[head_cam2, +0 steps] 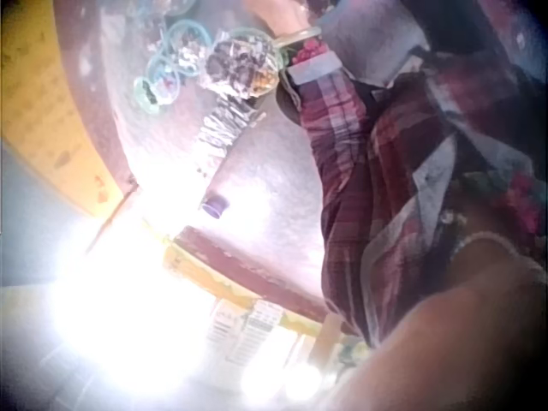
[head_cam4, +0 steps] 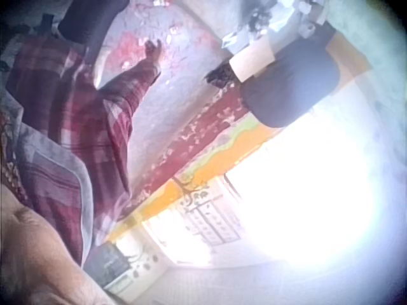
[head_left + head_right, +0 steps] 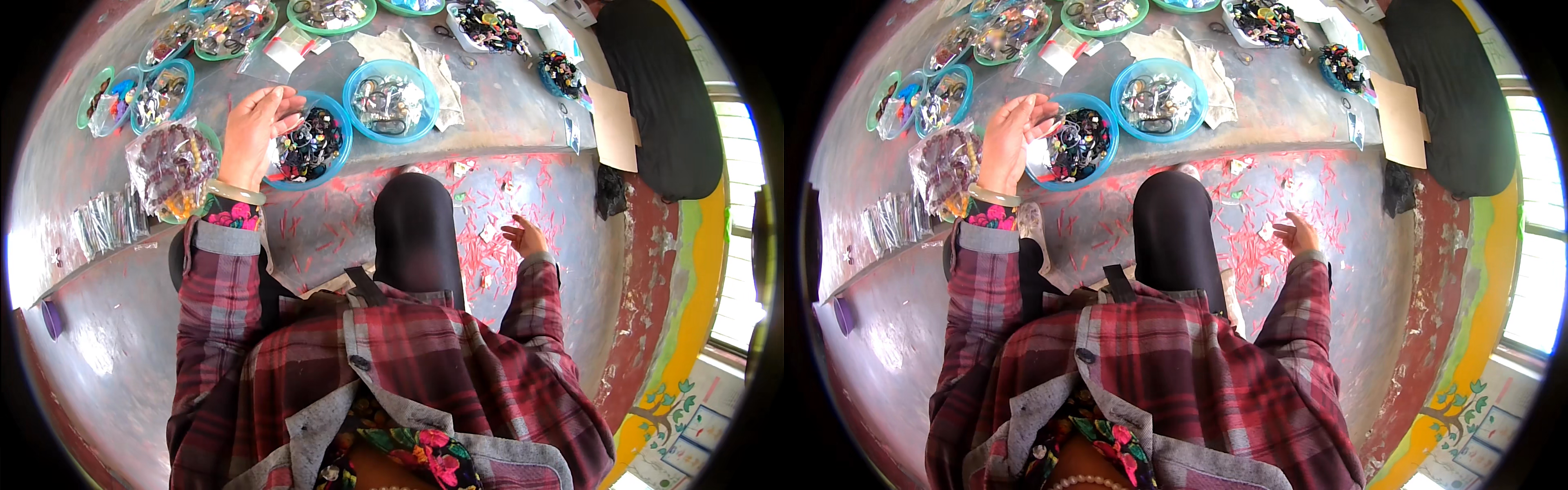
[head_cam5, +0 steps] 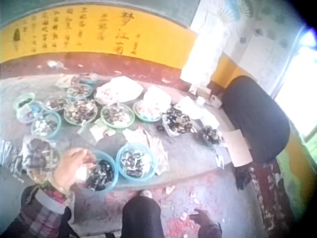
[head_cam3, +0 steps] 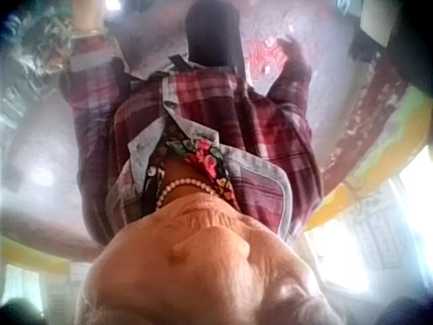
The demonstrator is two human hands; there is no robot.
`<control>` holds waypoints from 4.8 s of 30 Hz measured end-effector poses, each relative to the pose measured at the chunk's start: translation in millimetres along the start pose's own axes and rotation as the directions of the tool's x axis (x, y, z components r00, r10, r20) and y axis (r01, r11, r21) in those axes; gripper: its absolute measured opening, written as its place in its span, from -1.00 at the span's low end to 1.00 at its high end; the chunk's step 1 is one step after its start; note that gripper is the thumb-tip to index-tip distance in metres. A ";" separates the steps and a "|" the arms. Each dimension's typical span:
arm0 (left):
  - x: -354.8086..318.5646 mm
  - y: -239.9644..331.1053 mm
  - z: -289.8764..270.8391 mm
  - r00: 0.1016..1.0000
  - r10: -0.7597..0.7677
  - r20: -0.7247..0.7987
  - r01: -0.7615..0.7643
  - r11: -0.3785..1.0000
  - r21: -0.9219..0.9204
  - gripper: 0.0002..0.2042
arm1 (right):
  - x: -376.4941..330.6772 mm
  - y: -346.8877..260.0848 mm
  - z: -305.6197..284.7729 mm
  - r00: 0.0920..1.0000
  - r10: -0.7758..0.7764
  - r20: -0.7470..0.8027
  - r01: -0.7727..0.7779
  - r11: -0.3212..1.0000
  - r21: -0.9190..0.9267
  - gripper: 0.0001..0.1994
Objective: The person sits on the floor and assembles hair accessories by hand. They pick up hair ties and decorative charms from bowls, attach the charms to the ties, and place the finished items into small plastic bags.
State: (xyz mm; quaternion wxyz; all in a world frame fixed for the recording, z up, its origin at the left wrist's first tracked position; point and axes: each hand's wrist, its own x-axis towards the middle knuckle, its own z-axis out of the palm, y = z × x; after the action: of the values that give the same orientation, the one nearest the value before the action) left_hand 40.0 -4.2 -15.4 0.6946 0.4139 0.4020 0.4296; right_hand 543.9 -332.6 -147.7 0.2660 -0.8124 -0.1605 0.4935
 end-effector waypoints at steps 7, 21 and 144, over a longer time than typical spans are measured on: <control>-1.7 1.7 -1.6 1.000 0.011 0.001 -0.011 1.000 -0.006 -0.76 | -47.5 -76.3 40.0 0.974 -0.223 0.031 0.170 0.818 0.550 -0.59; -0.5 -2.9 -1.0 1.000 -0.014 -0.002 0.014 1.000 -0.026 -0.75 | -15.4 -44.6 42.0 0.991 -0.100 -0.084 0.129 0.845 0.519 -0.73; -12.4 22.8 5.9 0.995 0.093 -0.032 -0.098 0.980 -0.171 -0.82 | -100.0 -354.8 335.2 0.470 -0.756 0.456 0.481 0.652 0.586 -0.73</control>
State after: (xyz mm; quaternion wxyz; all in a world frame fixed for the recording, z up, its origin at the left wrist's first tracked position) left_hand 35.6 -10.5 10.0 0.7017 0.3659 0.3511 0.5005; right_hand 201.0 -6.8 9.0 0.5035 -0.3918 -0.4353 0.6352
